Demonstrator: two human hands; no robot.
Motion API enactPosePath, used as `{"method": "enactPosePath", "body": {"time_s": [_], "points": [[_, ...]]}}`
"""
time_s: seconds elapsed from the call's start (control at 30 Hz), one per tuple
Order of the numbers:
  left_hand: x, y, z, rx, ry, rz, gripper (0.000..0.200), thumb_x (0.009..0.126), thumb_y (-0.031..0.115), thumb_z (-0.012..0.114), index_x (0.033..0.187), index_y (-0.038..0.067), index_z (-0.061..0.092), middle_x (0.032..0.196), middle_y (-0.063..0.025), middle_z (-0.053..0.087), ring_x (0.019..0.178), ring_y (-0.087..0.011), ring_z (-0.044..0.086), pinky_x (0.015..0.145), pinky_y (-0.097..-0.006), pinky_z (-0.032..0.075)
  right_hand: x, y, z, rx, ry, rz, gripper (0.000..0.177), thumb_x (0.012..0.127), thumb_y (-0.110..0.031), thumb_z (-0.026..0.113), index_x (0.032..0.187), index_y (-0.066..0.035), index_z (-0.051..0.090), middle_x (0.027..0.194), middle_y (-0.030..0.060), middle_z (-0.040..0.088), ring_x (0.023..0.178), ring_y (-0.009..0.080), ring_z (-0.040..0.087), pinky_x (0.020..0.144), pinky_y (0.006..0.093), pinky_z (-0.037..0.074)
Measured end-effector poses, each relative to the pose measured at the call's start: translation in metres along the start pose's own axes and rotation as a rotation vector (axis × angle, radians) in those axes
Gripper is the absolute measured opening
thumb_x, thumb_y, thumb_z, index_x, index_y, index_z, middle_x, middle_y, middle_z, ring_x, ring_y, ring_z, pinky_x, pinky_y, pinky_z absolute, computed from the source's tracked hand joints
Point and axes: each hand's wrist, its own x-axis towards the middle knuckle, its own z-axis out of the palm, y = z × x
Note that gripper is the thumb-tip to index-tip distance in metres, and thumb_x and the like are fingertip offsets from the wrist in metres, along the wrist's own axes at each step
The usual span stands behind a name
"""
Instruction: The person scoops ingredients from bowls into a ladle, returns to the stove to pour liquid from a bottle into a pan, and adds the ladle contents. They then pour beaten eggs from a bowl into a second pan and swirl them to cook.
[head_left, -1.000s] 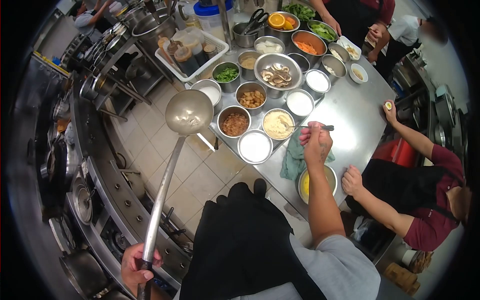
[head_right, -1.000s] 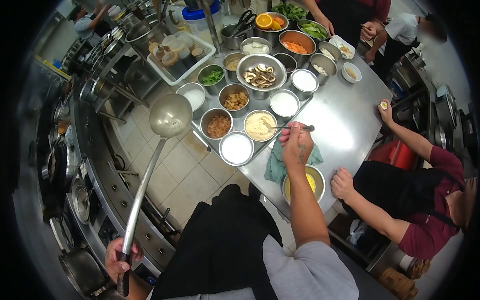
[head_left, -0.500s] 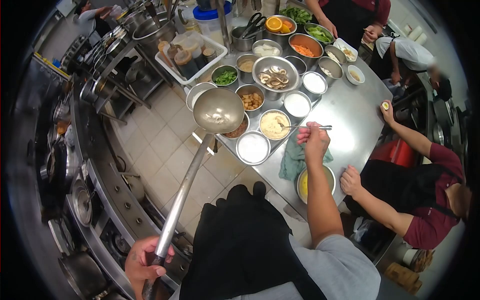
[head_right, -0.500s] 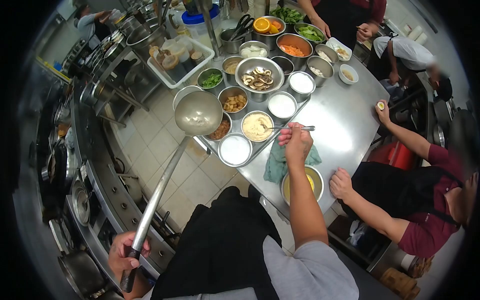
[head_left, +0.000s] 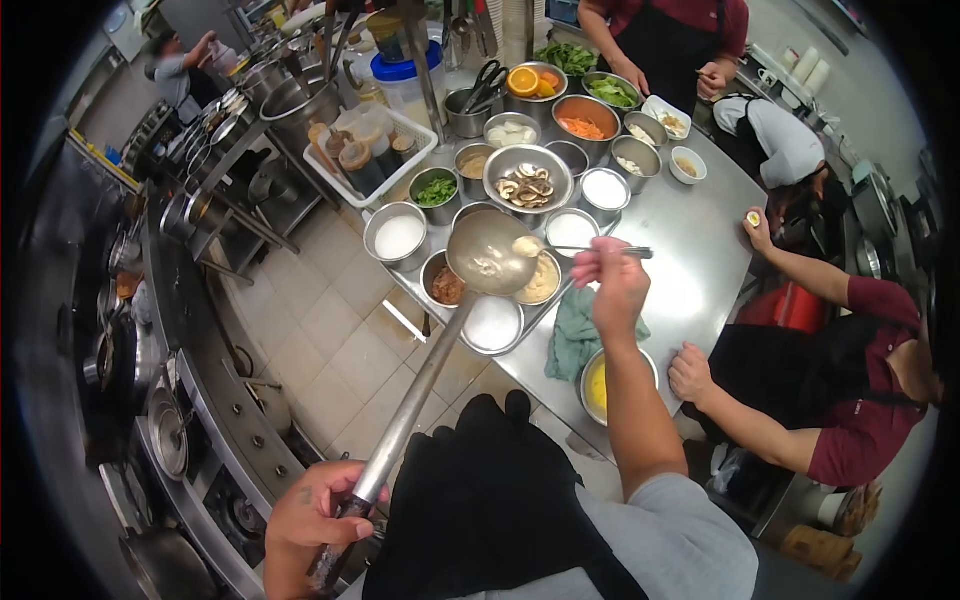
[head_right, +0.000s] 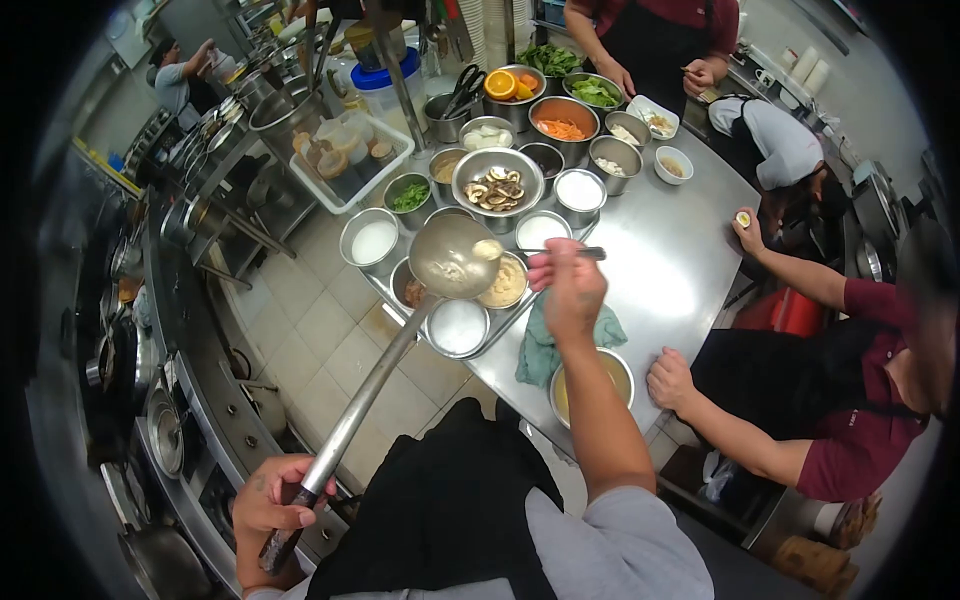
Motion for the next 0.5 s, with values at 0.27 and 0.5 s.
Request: {"method": "enactPosePath", "body": {"time_s": [0.27,0.5], "points": [[0.015,0.001,0.010,-0.060,-0.007,-0.002,0.051,0.054,0.018,0.076,0.095,-0.007,0.061,0.078,-0.0068,0.060,0.069,-0.0111,0.054,0.064,-0.0202,0.040,0.051,0.010,-0.036,-0.462,0.119,-0.198,0.030,0.099,-0.023,0.045,0.093,0.002,0.060,0.073,0.0056,0.063,0.060,0.0084,0.056,0.055,0.0225,0.047],[0.021,0.003,0.004,-0.002,-0.058,0.007,0.043,0.060,0.010,0.071,0.099,-0.002,0.060,0.083,-0.0030,0.059,0.076,-0.0083,0.054,0.068,-0.0208,0.042,0.064,0.049,-0.045,-0.498,0.047,-0.156,0.029,0.098,-0.022,0.045,0.093,0.002,0.059,0.072,0.0062,0.062,0.058,0.0098,0.057,0.054,0.0240,0.047]]}}
